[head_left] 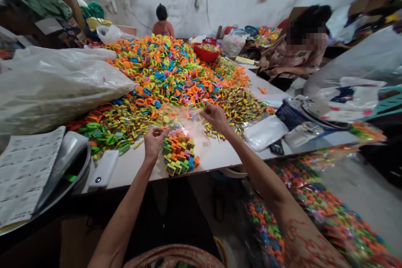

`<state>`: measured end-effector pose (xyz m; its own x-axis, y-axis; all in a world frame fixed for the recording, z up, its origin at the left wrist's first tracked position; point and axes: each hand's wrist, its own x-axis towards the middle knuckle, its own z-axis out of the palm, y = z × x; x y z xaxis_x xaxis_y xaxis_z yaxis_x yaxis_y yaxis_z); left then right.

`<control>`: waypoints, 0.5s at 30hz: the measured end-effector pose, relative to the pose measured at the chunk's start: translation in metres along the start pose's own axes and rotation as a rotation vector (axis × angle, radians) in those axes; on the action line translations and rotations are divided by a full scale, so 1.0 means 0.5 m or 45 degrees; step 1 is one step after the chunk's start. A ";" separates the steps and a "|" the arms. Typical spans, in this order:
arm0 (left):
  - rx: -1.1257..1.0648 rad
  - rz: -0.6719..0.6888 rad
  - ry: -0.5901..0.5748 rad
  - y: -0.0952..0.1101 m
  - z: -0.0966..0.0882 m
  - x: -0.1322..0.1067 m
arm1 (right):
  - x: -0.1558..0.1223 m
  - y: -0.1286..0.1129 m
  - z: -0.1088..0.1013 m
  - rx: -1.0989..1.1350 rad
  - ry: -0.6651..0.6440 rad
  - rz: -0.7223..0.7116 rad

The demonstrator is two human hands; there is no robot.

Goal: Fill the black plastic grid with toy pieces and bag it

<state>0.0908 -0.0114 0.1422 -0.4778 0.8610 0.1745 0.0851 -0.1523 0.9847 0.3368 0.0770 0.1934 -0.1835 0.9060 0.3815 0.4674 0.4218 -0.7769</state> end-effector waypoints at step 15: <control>0.901 0.994 0.033 0.168 0.058 0.146 | 0.031 -0.181 0.009 -1.136 -0.175 -0.029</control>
<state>0.0886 0.0527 0.2377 -0.0881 0.6341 0.7682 0.8642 -0.3349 0.3756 0.2879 0.0529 0.2674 -0.2756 0.9182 0.2844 0.9492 0.3067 -0.0705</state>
